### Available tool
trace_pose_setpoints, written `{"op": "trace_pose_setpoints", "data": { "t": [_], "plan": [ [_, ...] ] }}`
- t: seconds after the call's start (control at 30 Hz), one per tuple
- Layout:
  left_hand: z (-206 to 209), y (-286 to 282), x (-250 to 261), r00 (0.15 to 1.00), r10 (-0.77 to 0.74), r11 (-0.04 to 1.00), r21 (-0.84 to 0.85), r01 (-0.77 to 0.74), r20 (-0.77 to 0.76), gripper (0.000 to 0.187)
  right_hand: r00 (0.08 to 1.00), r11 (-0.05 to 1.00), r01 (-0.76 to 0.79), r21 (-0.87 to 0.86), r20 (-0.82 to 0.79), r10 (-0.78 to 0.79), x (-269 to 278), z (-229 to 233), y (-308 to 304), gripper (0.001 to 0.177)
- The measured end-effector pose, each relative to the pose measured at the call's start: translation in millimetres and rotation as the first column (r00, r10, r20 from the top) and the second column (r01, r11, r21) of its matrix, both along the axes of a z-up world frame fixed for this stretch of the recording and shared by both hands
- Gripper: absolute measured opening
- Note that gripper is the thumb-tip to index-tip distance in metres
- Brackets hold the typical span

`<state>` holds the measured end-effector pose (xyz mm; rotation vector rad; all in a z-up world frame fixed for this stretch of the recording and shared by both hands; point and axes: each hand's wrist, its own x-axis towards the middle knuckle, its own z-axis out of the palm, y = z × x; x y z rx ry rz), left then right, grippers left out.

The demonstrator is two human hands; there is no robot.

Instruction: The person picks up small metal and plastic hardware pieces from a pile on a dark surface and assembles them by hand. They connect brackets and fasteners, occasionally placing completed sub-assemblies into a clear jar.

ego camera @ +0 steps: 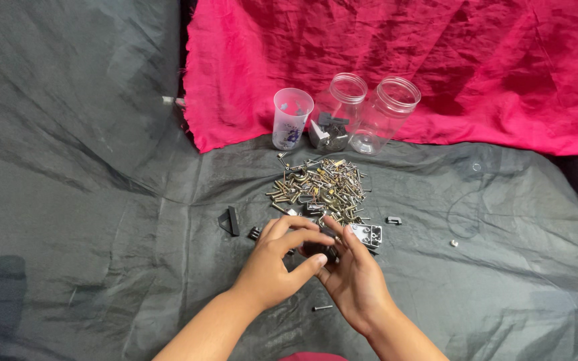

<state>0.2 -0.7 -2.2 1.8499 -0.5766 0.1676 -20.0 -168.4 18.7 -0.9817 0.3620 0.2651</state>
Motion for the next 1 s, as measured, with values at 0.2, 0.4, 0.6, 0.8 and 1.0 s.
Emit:
{"op": "trace_pose_setpoints", "data": {
  "t": [0.2, 0.4, 0.6, 0.8, 1.0],
  "plan": [
    [-11.3, -2.3, 2.0, 0.997, 0.011, 1.000, -0.014, -0.010, 0.082, 0.012, 0.992, 0.992, 0.121, -0.028, 0.027, -0.120, 5.1, -7.9, -6.6, 0.061],
    [-10.4, -1.8, 4.8, 1.000, -0.025, 0.999, -0.044, 0.025, -0.007, 0.018, 0.974, 0.974, 0.218, 0.055, 0.045, -0.220, 8.5, -15.3, -13.9, 0.052],
    [-6.5, -4.1, 3.8, 0.988, -0.020, 0.995, -0.095, 0.006, -0.152, 0.042, 0.970, 0.973, 0.233, -0.003, 0.069, -0.232, 9.8, -18.5, -16.3, 0.040],
    [-3.9, -1.9, 1.5, 0.951, 0.117, 0.990, 0.105, -0.090, -0.287, 0.042, 0.979, 0.969, 0.196, -0.148, 0.089, -0.184, 9.4, -19.7, -14.6, 0.057],
    [0.1, -1.1, 0.9, 0.932, 0.096, 0.991, 0.126, -0.055, -0.351, 0.040, 0.982, 0.978, 0.178, -0.109, 0.088, -0.169, 8.5, -15.4, -12.1, 0.058]
  ]
}}
